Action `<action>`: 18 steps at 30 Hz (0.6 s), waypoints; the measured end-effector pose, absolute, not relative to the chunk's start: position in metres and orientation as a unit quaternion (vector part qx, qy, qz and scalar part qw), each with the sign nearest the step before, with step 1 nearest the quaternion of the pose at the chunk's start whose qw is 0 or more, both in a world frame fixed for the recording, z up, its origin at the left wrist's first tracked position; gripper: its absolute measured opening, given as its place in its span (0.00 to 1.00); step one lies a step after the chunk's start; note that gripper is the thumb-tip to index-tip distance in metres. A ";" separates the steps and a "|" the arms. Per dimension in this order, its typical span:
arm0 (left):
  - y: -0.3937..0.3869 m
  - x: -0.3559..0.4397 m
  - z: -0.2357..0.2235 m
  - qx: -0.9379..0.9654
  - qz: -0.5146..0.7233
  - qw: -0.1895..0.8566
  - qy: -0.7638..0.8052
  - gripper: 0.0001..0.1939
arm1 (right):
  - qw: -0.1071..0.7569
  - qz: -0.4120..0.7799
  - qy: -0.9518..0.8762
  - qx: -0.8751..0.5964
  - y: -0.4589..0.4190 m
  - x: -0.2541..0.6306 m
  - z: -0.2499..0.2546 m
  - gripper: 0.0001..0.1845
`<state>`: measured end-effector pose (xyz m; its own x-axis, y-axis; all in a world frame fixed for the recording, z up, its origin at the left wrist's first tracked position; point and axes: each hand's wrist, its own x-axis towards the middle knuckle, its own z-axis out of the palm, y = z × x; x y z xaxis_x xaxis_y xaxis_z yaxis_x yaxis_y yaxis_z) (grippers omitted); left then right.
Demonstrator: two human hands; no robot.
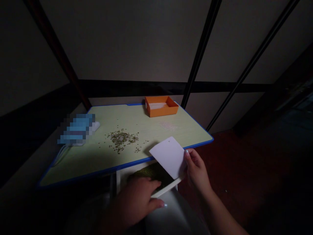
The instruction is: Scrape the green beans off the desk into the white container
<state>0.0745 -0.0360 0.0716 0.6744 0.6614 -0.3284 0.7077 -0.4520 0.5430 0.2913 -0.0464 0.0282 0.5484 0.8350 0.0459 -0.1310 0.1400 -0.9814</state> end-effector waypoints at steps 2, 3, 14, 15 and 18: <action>-0.040 0.089 0.071 0.845 -0.054 0.362 0.390 0.28 | 0.699 0.359 -0.301 -0.540 -0.043 0.295 0.029 0.30; -0.041 0.092 0.069 0.843 -0.056 0.368 0.387 0.32 | 0.708 0.358 -0.293 -0.533 -0.039 0.299 0.030 0.30; -0.037 0.075 0.046 0.813 -0.062 0.431 0.386 0.34 | 0.552 -0.052 -0.647 -0.523 -0.014 0.331 0.059 0.19; -0.034 0.073 0.043 0.813 -0.070 0.444 0.370 0.36 | 0.511 -0.091 -0.706 -0.482 -0.016 0.326 0.062 0.23; -0.021 0.069 0.030 0.809 -0.083 0.465 0.351 0.43 | 0.428 -0.133 -0.830 -0.331 -0.019 0.312 0.069 0.20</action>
<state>0.0693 -0.0212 0.0302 0.7397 0.4913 -0.4599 0.6448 -0.3218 0.6933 0.3123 -0.0190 0.0687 -0.4138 0.4360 0.7992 0.6640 0.7451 -0.0627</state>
